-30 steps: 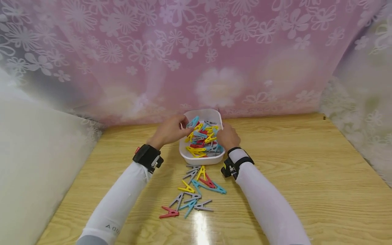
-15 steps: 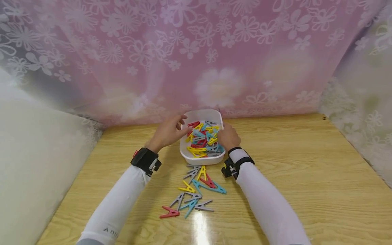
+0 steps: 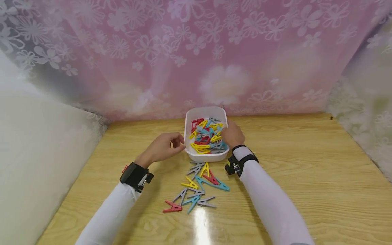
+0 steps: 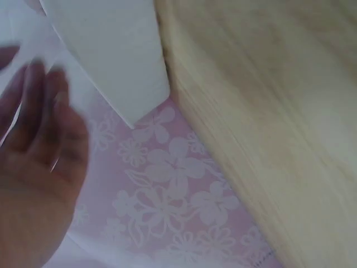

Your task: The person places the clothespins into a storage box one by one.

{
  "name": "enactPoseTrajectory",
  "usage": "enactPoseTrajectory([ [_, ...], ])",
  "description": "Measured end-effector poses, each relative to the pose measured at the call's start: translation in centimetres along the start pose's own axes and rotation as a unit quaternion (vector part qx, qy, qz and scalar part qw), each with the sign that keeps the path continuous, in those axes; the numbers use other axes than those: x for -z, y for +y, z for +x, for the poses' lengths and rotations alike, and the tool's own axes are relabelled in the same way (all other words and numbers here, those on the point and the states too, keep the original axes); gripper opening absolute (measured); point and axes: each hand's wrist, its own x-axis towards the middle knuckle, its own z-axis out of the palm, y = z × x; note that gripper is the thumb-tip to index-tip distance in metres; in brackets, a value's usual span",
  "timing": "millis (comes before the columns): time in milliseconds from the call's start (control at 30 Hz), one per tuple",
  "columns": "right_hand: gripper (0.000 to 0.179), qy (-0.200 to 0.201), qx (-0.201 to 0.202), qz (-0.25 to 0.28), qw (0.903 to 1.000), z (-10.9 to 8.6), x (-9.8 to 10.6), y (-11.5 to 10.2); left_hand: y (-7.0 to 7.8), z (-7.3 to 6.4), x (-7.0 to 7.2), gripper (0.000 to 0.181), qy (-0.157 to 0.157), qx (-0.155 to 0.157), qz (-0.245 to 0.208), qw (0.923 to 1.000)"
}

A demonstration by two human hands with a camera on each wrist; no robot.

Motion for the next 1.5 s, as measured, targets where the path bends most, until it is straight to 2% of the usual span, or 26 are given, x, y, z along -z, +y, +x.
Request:
enactPoseTrajectory([
  [133, 0.050, 0.007, -0.001, -0.001, 1.0000, 0.0, 0.4, 0.0, 0.4, -1.2, -0.4, 0.015, -0.088, -0.005, 0.005, 0.9961],
  [267, 0.050, 0.006, 0.000, -0.002, 1.0000, 0.0, 0.5, 0.1, 0.9, -2.2, -1.1, 0.021, -0.157, -0.008, -0.003, 0.9876],
  [400, 0.050, 0.007, 0.001, -0.001, 1.0000, 0.0, 0.6, 0.2, 1.5, -3.2, -1.8, 0.030, -0.201, 0.000, -0.011, 0.9795],
  [533, 0.050, 0.007, 0.001, 0.002, 1.0000, 0.0, 0.6, 0.2, 1.9, -3.8, -2.5, 0.040, -0.229, -0.002, -0.001, 0.9734],
  [733, 0.050, 0.003, 0.001, 0.005, 1.0000, -0.2, 0.6, 0.2, 2.2, -4.2, -3.3, 0.042, -0.236, -0.013, 0.050, 0.9703],
  [1000, 0.050, 0.001, 0.000, 0.008, 1.0000, -0.4, 0.6, 0.1, 2.7, -4.2, -3.4, 0.024, -0.220, -0.028, 0.111, 0.9689],
  [1267, 0.050, -0.004, -0.018, 0.003, 0.9998, -0.6, 0.4, -0.2, 2.4, -4.7, -3.3, 0.022, -0.212, -0.033, 0.104, 0.9712],
  [1500, 0.050, -0.008, -0.016, 0.004, 0.9998, -0.8, 0.2, -0.2, 1.9, -5.1, -3.5, 0.022, -0.196, -0.041, 0.097, 0.9751],
])
